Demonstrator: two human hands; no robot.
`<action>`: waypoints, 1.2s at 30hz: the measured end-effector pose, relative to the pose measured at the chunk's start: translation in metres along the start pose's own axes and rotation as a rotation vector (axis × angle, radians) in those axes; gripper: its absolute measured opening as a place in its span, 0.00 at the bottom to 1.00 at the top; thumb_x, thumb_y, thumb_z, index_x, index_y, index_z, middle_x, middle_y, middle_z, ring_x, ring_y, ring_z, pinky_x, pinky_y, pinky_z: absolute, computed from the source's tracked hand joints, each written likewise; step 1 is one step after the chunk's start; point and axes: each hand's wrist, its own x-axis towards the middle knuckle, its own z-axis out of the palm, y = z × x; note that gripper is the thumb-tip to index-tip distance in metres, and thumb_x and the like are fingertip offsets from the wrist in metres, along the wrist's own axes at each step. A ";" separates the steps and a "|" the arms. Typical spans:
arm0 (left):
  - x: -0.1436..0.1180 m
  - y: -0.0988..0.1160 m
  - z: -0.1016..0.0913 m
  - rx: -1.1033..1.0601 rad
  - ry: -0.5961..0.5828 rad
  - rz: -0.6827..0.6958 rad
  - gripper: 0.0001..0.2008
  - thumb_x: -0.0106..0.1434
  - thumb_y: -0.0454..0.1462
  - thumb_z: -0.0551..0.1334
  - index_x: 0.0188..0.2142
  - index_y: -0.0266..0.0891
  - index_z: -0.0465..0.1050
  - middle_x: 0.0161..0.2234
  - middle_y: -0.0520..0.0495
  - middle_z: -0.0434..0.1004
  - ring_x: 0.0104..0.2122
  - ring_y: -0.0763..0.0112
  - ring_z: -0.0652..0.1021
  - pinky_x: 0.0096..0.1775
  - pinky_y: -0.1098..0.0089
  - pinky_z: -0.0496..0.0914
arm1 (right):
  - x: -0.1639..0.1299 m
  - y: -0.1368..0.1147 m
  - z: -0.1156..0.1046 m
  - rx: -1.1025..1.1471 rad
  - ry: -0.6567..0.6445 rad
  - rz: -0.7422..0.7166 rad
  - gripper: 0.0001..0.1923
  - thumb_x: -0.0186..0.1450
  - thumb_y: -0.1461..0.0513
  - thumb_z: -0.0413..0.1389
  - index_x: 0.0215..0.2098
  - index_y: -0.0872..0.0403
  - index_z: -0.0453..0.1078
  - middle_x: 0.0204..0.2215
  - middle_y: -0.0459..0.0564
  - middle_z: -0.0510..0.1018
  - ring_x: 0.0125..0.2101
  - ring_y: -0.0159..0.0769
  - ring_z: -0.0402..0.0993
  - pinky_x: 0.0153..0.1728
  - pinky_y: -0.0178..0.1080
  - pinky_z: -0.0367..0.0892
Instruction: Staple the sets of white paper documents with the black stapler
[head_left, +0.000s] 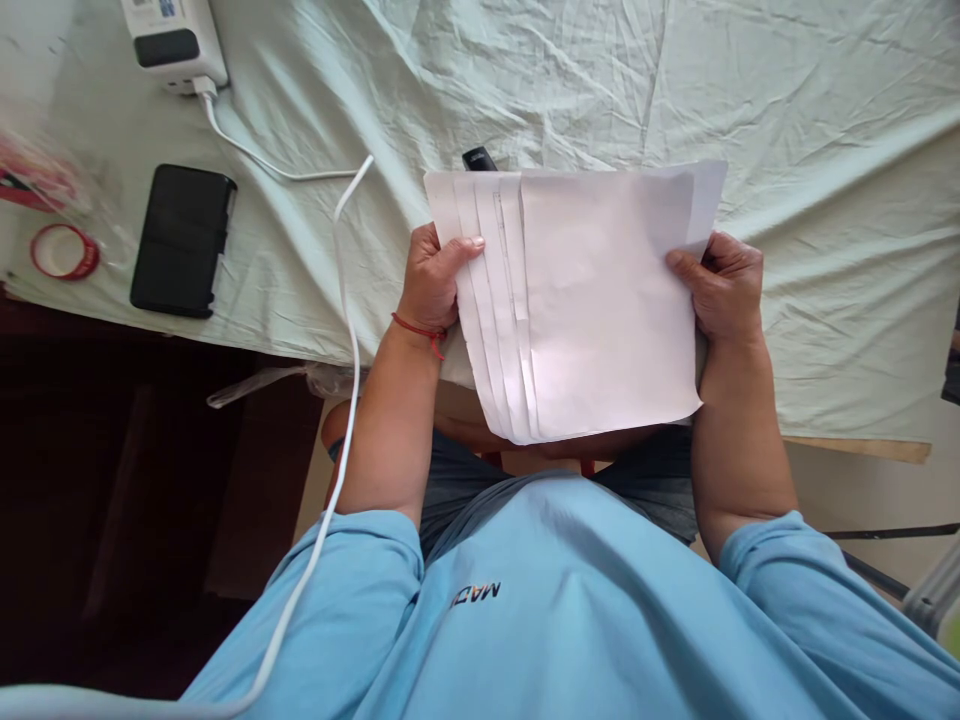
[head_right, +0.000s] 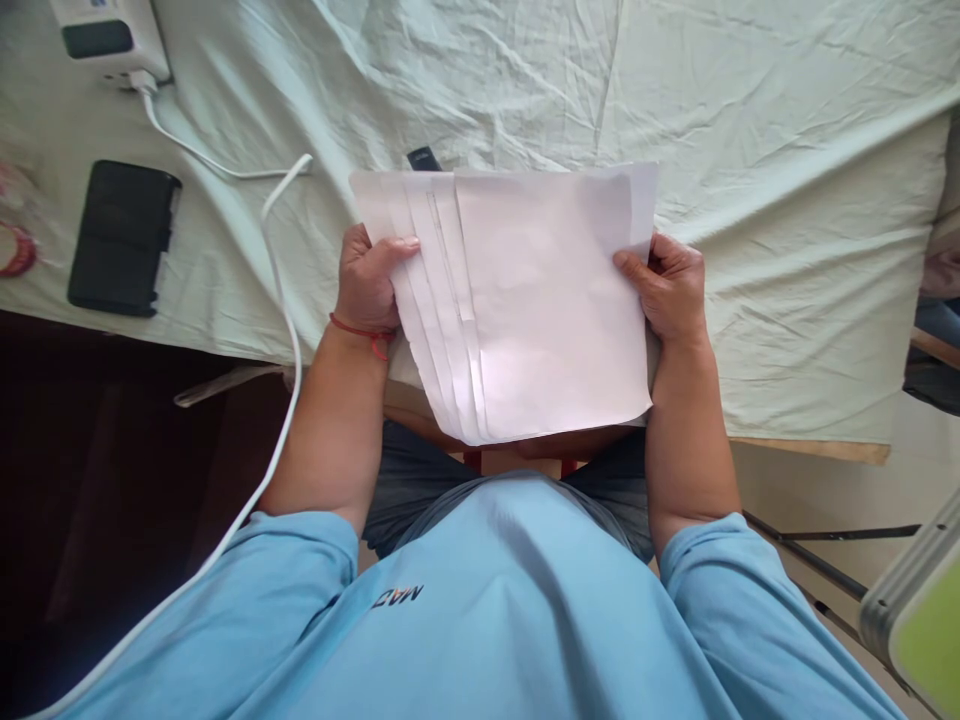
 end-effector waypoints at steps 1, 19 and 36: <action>0.000 -0.001 0.000 0.003 -0.002 0.005 0.30 0.57 0.66 0.75 0.38 0.43 0.82 0.37 0.47 0.81 0.47 0.51 0.88 0.50 0.50 0.86 | 0.000 0.000 0.000 0.001 0.003 0.007 0.21 0.50 0.46 0.83 0.31 0.46 0.84 0.29 0.45 0.82 0.30 0.36 0.67 0.32 0.42 0.64; -0.002 0.007 0.000 0.048 -0.059 0.024 0.33 0.57 0.63 0.77 0.50 0.45 0.80 0.45 0.44 0.84 0.58 0.44 0.85 0.62 0.44 0.80 | 0.006 0.010 -0.004 -0.084 -0.034 -0.041 0.23 0.50 0.42 0.82 0.28 0.45 0.80 0.25 0.42 0.76 0.27 0.37 0.70 0.24 0.40 0.66; -0.004 0.015 0.002 0.143 -0.081 -0.021 0.30 0.54 0.59 0.82 0.43 0.39 0.83 0.42 0.44 0.86 0.53 0.47 0.87 0.59 0.44 0.84 | 0.005 0.010 -0.007 -0.078 -0.055 -0.067 0.24 0.54 0.41 0.81 0.32 0.48 0.82 0.27 0.44 0.79 0.27 0.35 0.71 0.25 0.40 0.68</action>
